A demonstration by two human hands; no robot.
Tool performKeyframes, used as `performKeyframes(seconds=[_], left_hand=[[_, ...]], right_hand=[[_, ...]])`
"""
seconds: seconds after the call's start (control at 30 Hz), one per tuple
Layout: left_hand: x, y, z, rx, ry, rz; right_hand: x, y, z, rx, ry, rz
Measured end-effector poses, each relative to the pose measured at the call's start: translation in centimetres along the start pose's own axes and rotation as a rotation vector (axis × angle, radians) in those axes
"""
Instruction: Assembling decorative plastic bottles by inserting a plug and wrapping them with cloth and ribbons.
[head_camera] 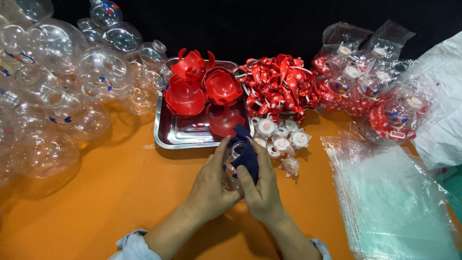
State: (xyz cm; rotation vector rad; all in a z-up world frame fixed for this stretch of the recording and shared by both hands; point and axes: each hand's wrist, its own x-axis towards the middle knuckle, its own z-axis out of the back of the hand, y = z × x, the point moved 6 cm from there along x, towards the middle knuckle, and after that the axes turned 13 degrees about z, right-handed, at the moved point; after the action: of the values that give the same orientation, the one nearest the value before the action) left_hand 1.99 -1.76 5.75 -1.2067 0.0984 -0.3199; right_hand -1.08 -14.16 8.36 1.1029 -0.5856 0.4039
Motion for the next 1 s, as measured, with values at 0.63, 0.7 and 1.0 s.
performKeyframes(seconds=[0.63,0.7,1.0], left_hand=[[0.5,-0.7,0.5,0.03,0.004,-0.147],[0.3,-0.8,0.3,0.009,-0.009,-0.118],[0.4,0.7,0.6,0.087,-0.101,-0.033]], right_hand=[[-0.1,-3.2,0.6,0.364,-0.218,-0.438],[-0.3,-3.1,0.7,0.304,-0.214,-0.412],[-1.0,-0.9,-1.2,-0.161,0.102,0.016]])
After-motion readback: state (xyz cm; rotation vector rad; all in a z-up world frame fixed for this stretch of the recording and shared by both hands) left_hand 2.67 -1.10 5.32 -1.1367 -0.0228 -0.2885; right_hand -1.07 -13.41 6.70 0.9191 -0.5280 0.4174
